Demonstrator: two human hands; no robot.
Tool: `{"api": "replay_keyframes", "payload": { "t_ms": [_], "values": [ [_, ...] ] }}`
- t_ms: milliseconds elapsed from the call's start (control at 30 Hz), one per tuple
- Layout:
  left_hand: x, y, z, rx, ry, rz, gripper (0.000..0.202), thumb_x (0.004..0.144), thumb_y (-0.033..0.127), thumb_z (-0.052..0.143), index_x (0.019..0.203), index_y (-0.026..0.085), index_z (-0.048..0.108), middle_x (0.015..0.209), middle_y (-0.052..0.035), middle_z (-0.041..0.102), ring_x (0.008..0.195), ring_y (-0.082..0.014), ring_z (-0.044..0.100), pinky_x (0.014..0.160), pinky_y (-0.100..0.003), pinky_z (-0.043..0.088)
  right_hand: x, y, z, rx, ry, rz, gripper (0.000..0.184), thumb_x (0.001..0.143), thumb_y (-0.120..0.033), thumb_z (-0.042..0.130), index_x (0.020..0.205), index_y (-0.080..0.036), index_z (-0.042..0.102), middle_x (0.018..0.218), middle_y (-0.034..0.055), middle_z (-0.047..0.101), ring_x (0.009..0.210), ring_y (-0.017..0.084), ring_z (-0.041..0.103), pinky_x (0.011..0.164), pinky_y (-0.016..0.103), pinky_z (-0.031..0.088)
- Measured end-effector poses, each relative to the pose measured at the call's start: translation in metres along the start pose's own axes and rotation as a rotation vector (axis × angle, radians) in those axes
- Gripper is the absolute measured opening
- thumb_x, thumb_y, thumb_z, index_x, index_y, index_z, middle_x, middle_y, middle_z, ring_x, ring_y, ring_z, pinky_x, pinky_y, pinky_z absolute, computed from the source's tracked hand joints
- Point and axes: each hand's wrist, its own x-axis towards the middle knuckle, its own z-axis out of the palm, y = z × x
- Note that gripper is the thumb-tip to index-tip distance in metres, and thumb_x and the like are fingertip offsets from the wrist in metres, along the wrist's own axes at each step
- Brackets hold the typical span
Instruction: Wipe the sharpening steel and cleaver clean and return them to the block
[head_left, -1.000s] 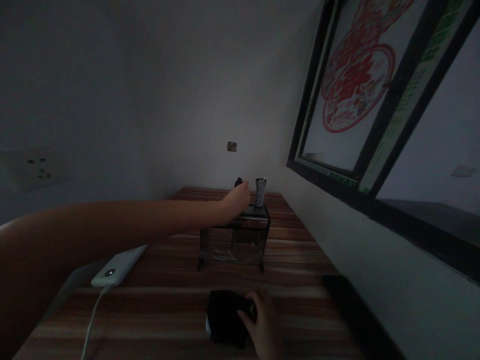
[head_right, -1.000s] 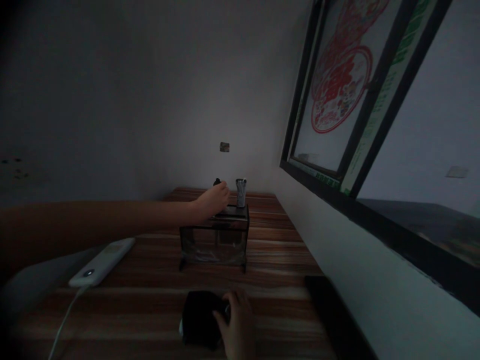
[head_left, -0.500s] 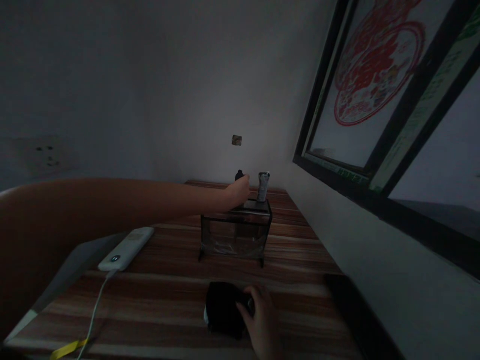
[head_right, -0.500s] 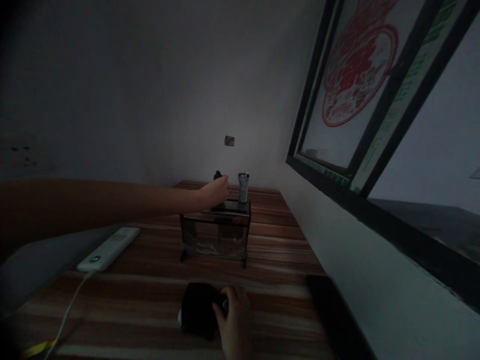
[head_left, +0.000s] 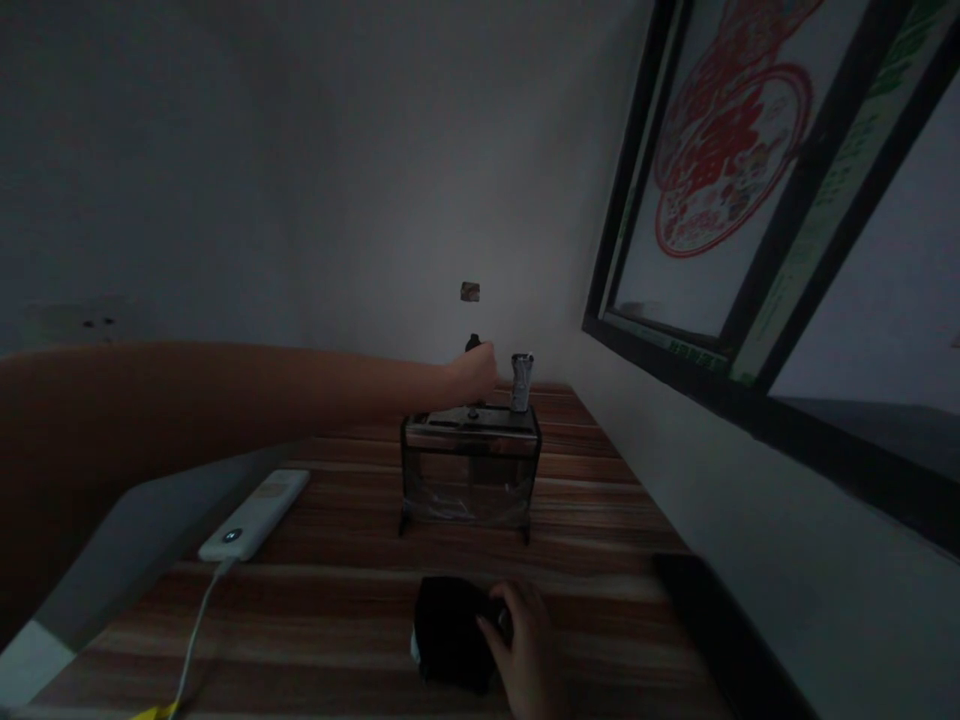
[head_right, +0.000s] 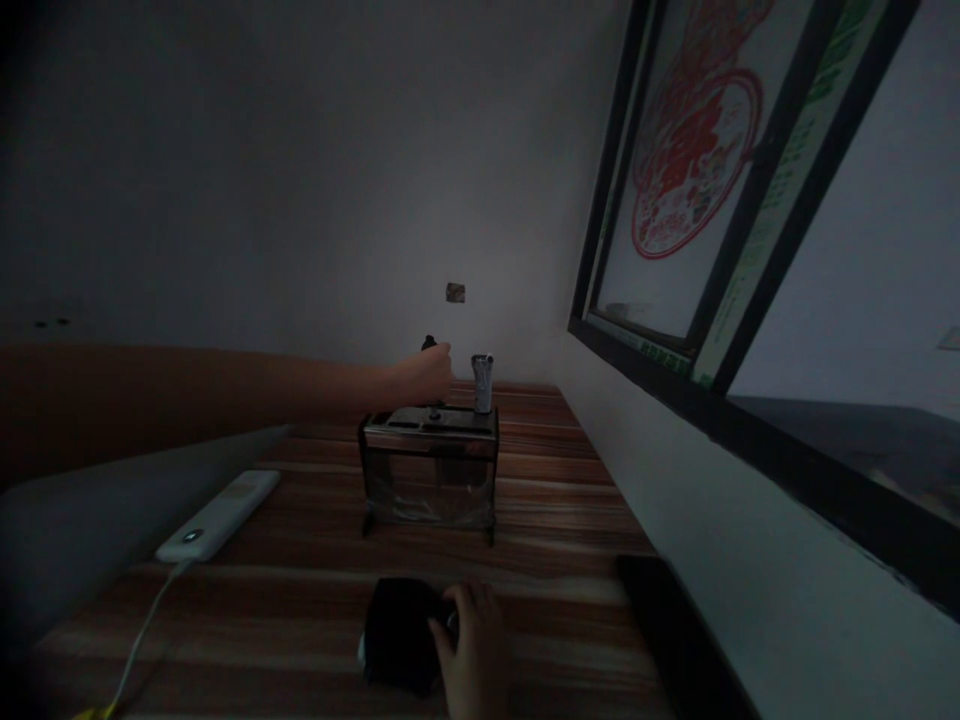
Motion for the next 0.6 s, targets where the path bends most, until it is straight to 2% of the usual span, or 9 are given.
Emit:
{"api": "replay_keyframes", "payload": {
  "t_ms": [133, 367, 600],
  "values": [
    [0.0, -0.006, -0.019, 0.156, -0.102, 0.068, 0.024, 0.076, 0.015, 0.061, 0.052, 0.02, 0.061, 0.064, -0.0079, 0.068, 0.078, -0.0248, 0.058, 0.079, -0.038, 0.031, 0.0, -0.004, -0.001, 0.007, 0.031, 0.021, 0.02, 0.072, -0.01, 0.065, 0.084, -0.026, 0.062, 0.088, 0.0021, 0.066, 0.085, 0.023, 0.063, 0.075, 0.031, 0.049],
    [-0.001, -0.005, -0.053, 0.36, -0.152, 0.076, 0.022, 0.072, 0.004, 0.06, 0.056, 0.018, 0.065, 0.075, -0.0114, 0.071, 0.083, -0.0245, 0.059, 0.081, -0.037, 0.03, 0.001, -0.006, -0.003, 0.015, 0.031, 0.035, 0.017, 0.072, -0.011, 0.065, 0.083, -0.024, 0.063, 0.087, 0.0029, 0.066, 0.085, 0.023, 0.063, 0.076, 0.031, 0.048],
    [0.0, 0.001, -0.072, 0.503, -0.207, 0.077, 0.023, 0.07, 0.0, 0.058, 0.062, 0.019, 0.07, 0.081, -0.0116, 0.073, 0.083, -0.0247, 0.058, 0.077, -0.036, 0.031, 0.001, -0.008, -0.005, 0.057, 0.023, 0.033, 0.015, 0.073, -0.011, 0.063, 0.083, -0.022, 0.062, 0.088, 0.0038, 0.066, 0.086, 0.022, 0.062, 0.079, 0.032, 0.047]
  ]
}}
